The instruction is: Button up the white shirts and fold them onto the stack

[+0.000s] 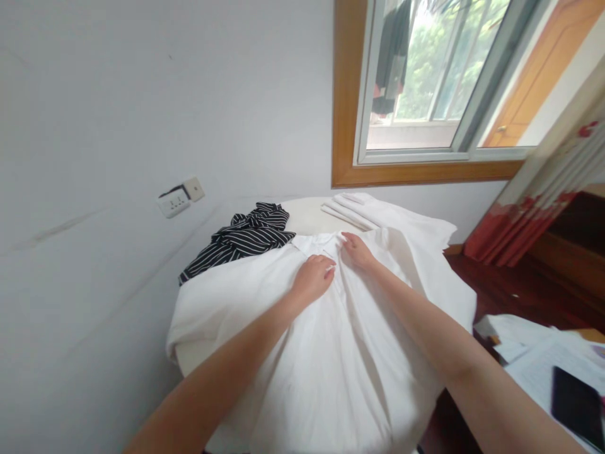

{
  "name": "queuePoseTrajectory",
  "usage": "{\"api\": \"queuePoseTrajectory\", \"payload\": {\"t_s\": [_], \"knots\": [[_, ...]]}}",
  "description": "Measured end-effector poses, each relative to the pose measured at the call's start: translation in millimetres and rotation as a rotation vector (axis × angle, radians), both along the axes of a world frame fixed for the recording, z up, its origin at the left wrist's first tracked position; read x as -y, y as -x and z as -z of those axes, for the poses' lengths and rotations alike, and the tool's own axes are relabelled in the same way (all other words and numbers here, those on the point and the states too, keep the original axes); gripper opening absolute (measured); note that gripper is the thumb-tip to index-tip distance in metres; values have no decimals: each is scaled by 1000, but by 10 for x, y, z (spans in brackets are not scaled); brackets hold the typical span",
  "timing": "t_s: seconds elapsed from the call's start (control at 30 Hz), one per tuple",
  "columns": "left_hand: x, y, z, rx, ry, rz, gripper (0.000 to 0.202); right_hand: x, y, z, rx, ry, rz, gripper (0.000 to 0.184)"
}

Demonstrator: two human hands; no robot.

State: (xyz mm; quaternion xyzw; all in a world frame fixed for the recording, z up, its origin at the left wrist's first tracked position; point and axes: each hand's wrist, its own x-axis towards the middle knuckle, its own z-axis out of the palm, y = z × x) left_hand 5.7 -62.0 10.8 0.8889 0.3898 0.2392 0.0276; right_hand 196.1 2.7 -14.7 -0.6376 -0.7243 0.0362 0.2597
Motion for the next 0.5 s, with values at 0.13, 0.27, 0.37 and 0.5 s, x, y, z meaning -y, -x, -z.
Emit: {"api": "queuePoseTrajectory", "payload": {"t_s": [0.13,0.27,0.37,0.5], "knots": [[245,-37,39,-65,50,186,37,356,-241,-5,167,42,57,43],[243,82,16,-154,67,233,37,641,-398,63,313,141,151,47],[150,150,-15,-230,48,279,28,701,-410,104,344,131,171,50],[54,165,-29,-287,-65,405,24,699,-376,117,358,96,187,49]]}}
